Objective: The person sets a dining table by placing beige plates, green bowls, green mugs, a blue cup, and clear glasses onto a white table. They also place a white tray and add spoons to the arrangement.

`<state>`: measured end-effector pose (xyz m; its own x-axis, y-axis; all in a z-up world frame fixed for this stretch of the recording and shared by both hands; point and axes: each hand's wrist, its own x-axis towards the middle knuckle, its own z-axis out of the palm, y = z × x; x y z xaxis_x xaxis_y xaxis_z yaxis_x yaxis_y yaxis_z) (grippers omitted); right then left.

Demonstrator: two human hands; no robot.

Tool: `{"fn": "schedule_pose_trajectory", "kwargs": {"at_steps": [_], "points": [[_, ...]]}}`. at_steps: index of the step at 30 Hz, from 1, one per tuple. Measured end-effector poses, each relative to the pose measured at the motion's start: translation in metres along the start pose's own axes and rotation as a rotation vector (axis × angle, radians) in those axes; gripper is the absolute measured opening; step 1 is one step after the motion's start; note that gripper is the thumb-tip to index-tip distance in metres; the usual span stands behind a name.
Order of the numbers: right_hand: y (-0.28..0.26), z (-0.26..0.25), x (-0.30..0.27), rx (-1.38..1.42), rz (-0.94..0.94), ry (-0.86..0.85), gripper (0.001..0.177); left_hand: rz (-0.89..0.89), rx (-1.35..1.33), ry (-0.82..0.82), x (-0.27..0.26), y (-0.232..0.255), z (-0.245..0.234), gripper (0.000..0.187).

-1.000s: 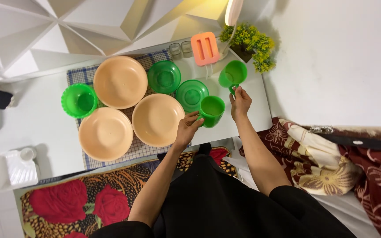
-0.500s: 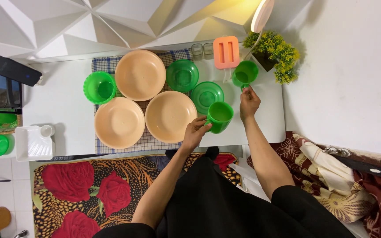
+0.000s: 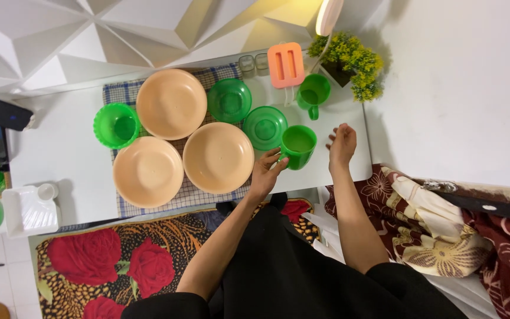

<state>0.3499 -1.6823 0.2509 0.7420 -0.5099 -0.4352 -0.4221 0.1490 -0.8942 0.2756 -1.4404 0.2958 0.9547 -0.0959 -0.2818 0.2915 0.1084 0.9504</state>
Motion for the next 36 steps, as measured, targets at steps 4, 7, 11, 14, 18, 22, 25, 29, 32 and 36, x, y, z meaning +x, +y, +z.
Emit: {"fn": "schedule_pose_trajectory", "kwargs": {"at_steps": [4,7,11,14,18,22,25,29,32,36], "points": [[-0.038,-0.044,-0.065,0.046,0.231,-0.363,0.066,0.127,0.206,0.098,-0.003,0.016,0.053,0.035],[-0.044,-0.048,-0.087,0.182,0.292,-0.467,0.068,0.183,0.319,0.145,-0.015,0.023,0.098,0.033],[-0.049,-0.06,-0.08,0.343,0.274,-0.462,0.073,0.247,0.339,0.158,-0.016,0.017,0.133,0.027],[-0.053,-0.069,-0.069,0.263,0.327,-0.338,0.069,0.297,0.348,0.186,-0.006,0.005,0.153,0.023],[-0.047,-0.071,-0.048,0.097,0.134,-0.182,0.059,0.33,0.353,0.151,0.005,-0.01,0.165,0.017],[-0.03,-0.074,-0.021,0.044,-0.048,-0.174,0.05,0.334,0.36,0.028,0.025,-0.017,0.164,0.02],[-0.026,-0.075,0.0,0.014,-0.107,-0.174,0.046,0.21,0.342,0.002,0.039,-0.015,0.152,0.036],[-0.039,-0.068,0.009,-0.045,-0.085,-0.157,0.047,0.064,0.41,0.27,0.07,-0.017,0.138,0.058],[-0.054,-0.058,0.006,-0.139,-0.032,-0.145,0.039,0.128,0.51,0.382,0.108,-0.03,0.131,0.069],[-0.059,-0.042,0.009,-0.114,-0.04,-0.158,0.037,0.142,0.52,0.411,0.141,-0.045,0.127,0.066]]}}
